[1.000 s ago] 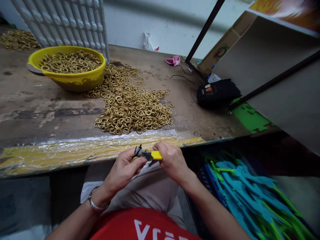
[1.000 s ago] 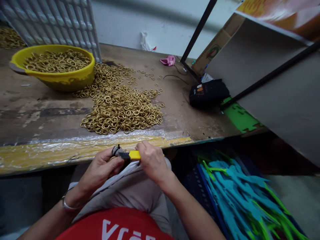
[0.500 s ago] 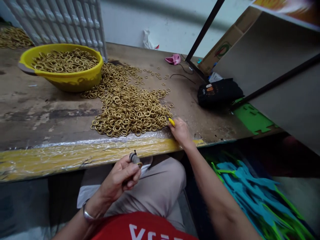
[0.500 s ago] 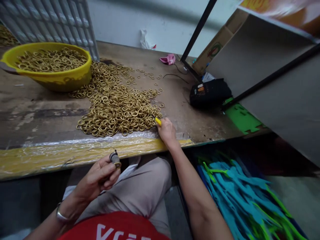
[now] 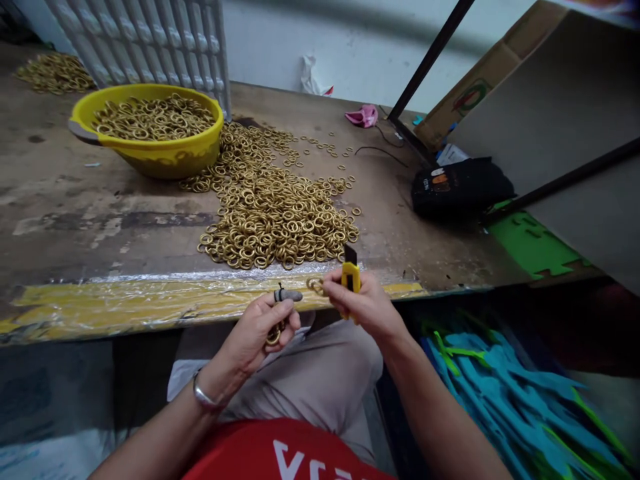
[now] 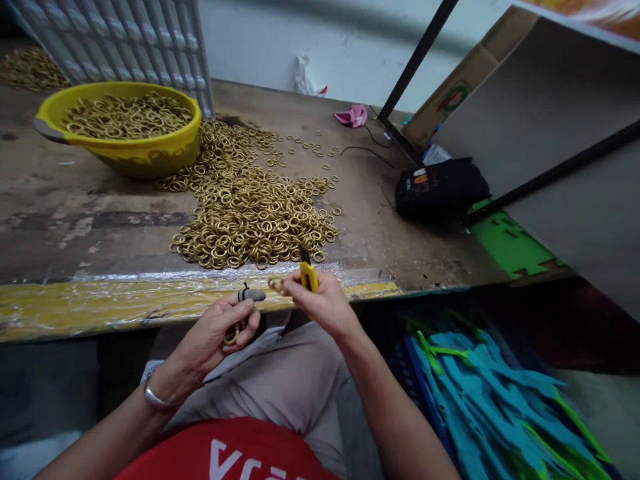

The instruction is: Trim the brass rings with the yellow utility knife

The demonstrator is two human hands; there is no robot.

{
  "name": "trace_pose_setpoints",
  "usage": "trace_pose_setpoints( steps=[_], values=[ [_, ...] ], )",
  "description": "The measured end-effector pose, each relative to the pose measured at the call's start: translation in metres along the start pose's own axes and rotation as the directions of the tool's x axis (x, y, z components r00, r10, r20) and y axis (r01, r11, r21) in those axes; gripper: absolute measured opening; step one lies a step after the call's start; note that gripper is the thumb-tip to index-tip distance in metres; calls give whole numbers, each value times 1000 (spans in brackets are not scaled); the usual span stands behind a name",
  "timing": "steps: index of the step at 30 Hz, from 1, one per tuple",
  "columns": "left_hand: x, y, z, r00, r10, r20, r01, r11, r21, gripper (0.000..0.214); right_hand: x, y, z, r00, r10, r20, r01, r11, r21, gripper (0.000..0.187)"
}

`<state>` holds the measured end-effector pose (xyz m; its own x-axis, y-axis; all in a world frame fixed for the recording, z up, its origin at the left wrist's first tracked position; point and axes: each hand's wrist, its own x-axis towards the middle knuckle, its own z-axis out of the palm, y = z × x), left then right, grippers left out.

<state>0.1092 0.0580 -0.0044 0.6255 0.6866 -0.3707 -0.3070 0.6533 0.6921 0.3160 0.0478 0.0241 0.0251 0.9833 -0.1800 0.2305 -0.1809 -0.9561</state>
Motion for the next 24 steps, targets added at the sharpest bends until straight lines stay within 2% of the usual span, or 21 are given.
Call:
trace_pose_setpoints(
  steps=[3,8,13,15,18,21,24],
  values=[
    [-5,5,2,998,30,55,-29,1000,-6,29,-18,-15,18,995,-2,103,-8,995,95,29],
    [-16,8,5,994,29,105,-17,993,-113,26,-25,-16,28,984,-86,155,70,992,105,25],
    [-23,8,7,992,17,122,-7,997,-83,30,-32,-14,34,977,-195,91,194,981,19,21],
    [-25,9,9,994,21,104,-15,998,-59,32,-36,-14,37,971,-227,72,226,974,19,20],
    [-26,9,12,997,37,64,-34,999,-38,32,-41,-13,44,965,-262,-16,261,965,-7,17],
    [-25,6,14,996,70,49,-69,997,-23,29,-45,-12,49,940,-320,-114,312,946,-88,13],
    [-24,3,14,996,87,34,-88,996,17,27,-46,-12,48,914,-386,-126,361,915,-180,11]
  ],
)
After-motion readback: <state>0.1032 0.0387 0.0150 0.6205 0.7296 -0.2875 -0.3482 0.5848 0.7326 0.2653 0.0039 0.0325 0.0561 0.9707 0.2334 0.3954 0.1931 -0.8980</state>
